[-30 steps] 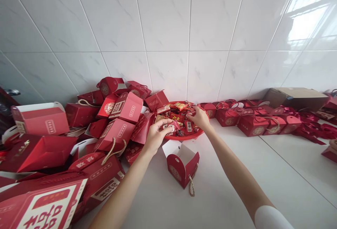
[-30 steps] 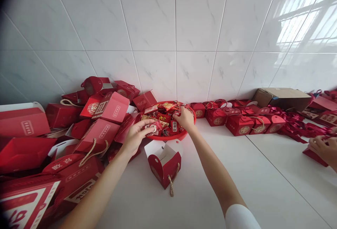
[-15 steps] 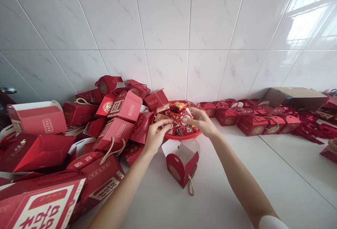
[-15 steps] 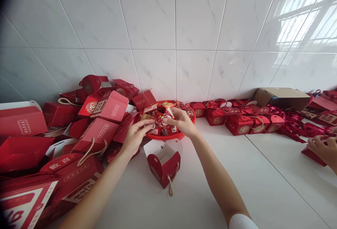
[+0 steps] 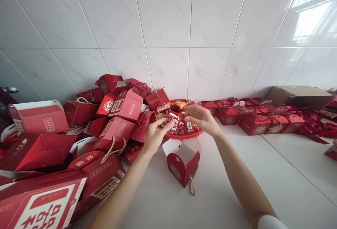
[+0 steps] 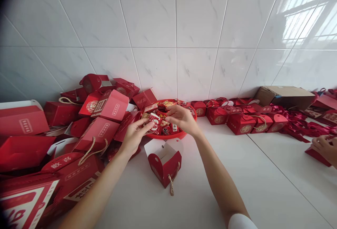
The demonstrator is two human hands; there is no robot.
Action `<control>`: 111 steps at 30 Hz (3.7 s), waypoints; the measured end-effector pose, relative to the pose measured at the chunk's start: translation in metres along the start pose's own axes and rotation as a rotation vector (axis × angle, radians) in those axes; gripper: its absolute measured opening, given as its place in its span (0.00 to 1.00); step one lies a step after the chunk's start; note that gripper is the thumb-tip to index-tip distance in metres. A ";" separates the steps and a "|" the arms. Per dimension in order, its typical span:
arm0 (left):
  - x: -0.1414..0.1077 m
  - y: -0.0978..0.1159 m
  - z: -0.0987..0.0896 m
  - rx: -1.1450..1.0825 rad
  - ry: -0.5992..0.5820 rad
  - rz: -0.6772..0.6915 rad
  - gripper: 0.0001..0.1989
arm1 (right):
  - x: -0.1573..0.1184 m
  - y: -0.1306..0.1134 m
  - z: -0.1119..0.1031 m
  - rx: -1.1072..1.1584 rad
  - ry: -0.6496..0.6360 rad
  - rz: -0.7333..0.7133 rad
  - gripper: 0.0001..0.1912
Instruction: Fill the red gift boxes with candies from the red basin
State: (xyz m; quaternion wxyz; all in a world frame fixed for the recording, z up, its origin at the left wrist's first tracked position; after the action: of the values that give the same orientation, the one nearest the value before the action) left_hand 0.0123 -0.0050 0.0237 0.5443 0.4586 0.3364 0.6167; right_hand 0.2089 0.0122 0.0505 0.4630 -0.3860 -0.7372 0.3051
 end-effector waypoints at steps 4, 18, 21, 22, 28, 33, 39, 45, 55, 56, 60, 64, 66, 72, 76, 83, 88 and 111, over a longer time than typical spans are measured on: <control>0.001 0.003 -0.004 -0.005 0.045 0.026 0.25 | 0.002 0.026 -0.038 -0.285 0.233 0.114 0.14; 0.002 0.004 -0.004 -0.007 0.044 0.030 0.24 | 0.005 0.056 -0.005 -0.740 -0.160 0.255 0.02; 0.002 0.004 -0.004 -0.004 0.050 0.044 0.24 | 0.005 0.055 -0.010 -0.705 -0.125 0.252 0.10; 0.002 0.004 -0.004 -0.008 0.050 0.047 0.24 | 0.005 0.054 -0.013 -0.693 -0.100 0.253 0.14; 0.003 0.000 -0.005 -0.019 0.058 0.035 0.25 | 0.003 0.038 -0.026 -0.551 0.067 0.215 0.24; 0.004 -0.004 -0.007 0.037 0.076 0.042 0.25 | -0.002 0.008 -0.009 -0.032 -0.055 0.113 0.21; 0.001 -0.004 0.000 0.037 0.026 0.058 0.24 | -0.010 -0.009 0.017 0.099 -0.173 0.168 0.20; -0.005 -0.002 0.008 0.029 -0.061 0.051 0.22 | -0.015 -0.010 0.019 0.156 -0.173 0.253 0.24; -0.013 0.000 0.017 0.096 -0.144 0.105 0.16 | -0.019 -0.016 0.017 0.084 -0.206 0.195 0.22; -0.013 0.000 0.017 0.108 -0.139 0.117 0.16 | -0.019 -0.017 0.018 0.076 -0.212 0.179 0.22; -0.012 0.001 0.016 0.141 -0.116 0.161 0.14 | -0.016 -0.017 0.008 0.050 -0.163 0.136 0.20; -0.007 0.004 0.007 0.096 -0.058 0.178 0.17 | -0.013 0.000 -0.026 -0.146 0.089 0.164 0.15; -0.004 0.006 0.002 0.090 -0.038 0.190 0.17 | -0.012 0.010 -0.038 -0.333 0.128 0.210 0.10; -0.002 0.005 0.000 0.097 -0.026 0.173 0.18 | -0.012 0.033 -0.025 -0.875 -0.165 0.406 0.07; -0.002 0.003 0.002 0.100 -0.035 0.160 0.19 | -0.008 0.037 -0.014 -0.932 -0.152 0.433 0.05; -0.002 0.002 0.003 0.114 -0.061 0.105 0.22 | -0.008 0.025 -0.023 -0.708 -0.097 0.346 0.14; -0.001 0.003 0.002 0.191 -0.086 0.114 0.19 | -0.020 -0.010 -0.005 -0.176 -0.420 0.060 0.10; -0.004 0.027 -0.002 0.323 -0.166 0.217 0.18 | -0.034 -0.019 0.020 -0.210 -0.479 0.120 0.09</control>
State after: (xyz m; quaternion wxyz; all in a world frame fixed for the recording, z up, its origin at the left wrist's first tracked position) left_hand 0.0010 -0.0135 0.0465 0.4199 0.6225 0.3335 0.5700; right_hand 0.1941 -0.0287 0.0431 0.2140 -0.3918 -0.8290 0.3367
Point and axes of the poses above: each hand's wrist, its own x-axis towards the middle knuckle, its own z-axis out of the palm, y = z × x, the point moved 5 cm from there along x, towards the middle knuckle, and after that the axes turned 15 degrees about -x, right-handed, at the moved point
